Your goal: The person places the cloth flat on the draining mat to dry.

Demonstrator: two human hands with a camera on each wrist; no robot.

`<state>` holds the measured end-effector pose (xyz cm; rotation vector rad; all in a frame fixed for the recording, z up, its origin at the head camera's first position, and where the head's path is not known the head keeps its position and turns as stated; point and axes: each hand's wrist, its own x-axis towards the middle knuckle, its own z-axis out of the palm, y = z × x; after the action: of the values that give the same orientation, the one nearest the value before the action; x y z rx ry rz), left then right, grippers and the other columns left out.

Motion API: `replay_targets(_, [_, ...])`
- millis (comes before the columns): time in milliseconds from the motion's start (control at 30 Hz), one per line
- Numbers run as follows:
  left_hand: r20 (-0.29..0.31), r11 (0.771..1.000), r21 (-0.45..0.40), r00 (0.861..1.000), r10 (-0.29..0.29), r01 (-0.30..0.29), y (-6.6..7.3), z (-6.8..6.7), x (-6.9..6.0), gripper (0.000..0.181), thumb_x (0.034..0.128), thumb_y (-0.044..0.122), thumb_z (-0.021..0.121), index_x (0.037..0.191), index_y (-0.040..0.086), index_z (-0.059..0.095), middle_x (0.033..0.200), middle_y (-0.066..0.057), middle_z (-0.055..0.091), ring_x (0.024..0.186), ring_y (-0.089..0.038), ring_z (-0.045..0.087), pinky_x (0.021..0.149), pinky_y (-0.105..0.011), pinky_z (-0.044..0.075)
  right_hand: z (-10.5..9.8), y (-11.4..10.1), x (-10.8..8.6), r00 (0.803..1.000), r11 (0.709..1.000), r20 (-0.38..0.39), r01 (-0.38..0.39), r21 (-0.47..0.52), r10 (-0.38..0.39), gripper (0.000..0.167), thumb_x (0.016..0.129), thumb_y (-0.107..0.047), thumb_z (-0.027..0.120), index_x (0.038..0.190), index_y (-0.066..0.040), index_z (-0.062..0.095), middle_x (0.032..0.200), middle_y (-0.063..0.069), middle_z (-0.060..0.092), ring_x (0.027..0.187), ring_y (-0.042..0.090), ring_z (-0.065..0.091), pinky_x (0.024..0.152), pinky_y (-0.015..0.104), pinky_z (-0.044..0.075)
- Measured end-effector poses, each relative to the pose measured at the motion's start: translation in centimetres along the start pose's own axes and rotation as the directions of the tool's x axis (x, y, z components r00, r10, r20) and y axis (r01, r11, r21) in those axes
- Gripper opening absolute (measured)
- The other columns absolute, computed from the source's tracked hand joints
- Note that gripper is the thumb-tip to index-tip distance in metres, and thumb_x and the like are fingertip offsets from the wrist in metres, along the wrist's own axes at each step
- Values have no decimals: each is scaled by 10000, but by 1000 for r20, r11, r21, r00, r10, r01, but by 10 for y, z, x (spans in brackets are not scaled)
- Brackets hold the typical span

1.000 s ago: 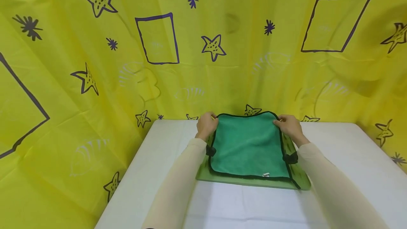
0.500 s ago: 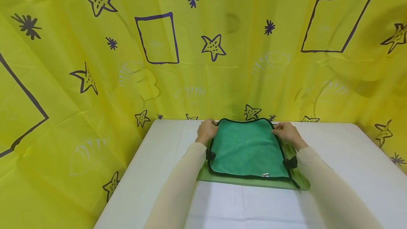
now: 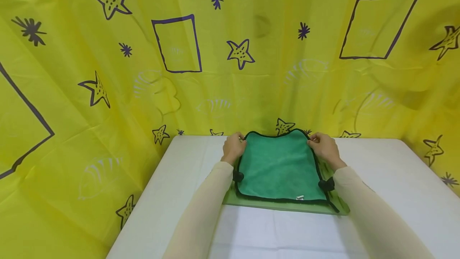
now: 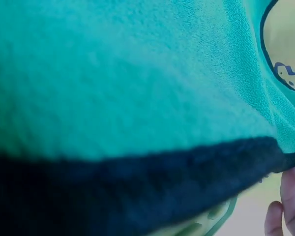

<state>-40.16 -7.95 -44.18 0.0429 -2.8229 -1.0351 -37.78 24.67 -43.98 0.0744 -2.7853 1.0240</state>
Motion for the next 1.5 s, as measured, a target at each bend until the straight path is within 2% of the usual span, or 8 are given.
replay_targets(133, [60,998,57,998,5,-9,-2,0,-4,203,1002,262,644,1147,133,705,1023,-98,733,729,-229,605,626,-343,448,0,1,-2,995,1000,95,-16,-8,17,335,1027,-226,575,1193,63,610,1126,301,665,940,406,645,726,426,512])
replay_targets(333, [205,990,125,978,44,-71,-11,-4,-12,248,968,237,673,1176,102,681,1076,-100,699,841,-256,608,713,-388,483,-4,12,-9,958,999,285,8,-45,6,458,1008,-217,596,1273,152,536,1191,365,604,1023,459,618,813,512,528])
replay_targets(567, [272,987,95,957,98,-129,-20,-16,-27,460,944,240,710,1353,76,578,1233,-154,685,1072,-360,658,906,-499,532,-16,21,-28,944,1000,330,29,-7,-25,461,1004,-232,617,1253,151,552,1203,385,606,1055,471,624,823,508,539])
replay_targets(767, [284,991,57,953,103,-124,-30,-25,-41,595,938,240,733,1454,71,489,1294,-220,660,1142,-389,645,964,-523,518,-25,21,-51,914,997,407,-22,81,-13,360,1030,-255,594,1158,77,537,869,154,673,785,245,609,684,354,477])
replay_targets(900, [312,994,7,944,102,-110,-40,-29,-50,604,938,249,736,1451,76,470,1128,-194,702,944,-291,661,828,-429,535,-27,22,-64,875,983,478,-10,182,-80,253,1037,-211,587,1103,26,529,736,39,565,682,166,537,623,306,448])
replay_targets(1100, [390,972,-109,891,232,-206,-50,-35,-62,281,1001,96,587,1280,58,596,713,-15,561,596,-127,458,558,-270,400,-29,24,-77,819,957,534,58,286,-209,200,1053,-56,455,1157,32,602,813,67,551,696,162,542,618,285,474])
replay_targets(1300, [452,942,-139,827,334,-304,-58,-39,-68,344,946,-55,464,996,129,750,777,-19,615,606,-116,388,557,-248,365,-29,30,-82,805,938,529,91,335,-267,262,1017,35,419,1168,49,634,840,66,549,718,147,547,645,275,491])
replay_targets(1500, [509,938,-161,788,346,-308,-60,-42,-74,347,856,-118,553,953,148,754,777,-31,634,657,-122,494,579,-246,428,-25,35,-85,767,917,541,152,368,-344,260,981,54,476,1160,4,658,1066,129,622,794,100,530,671,259,474])
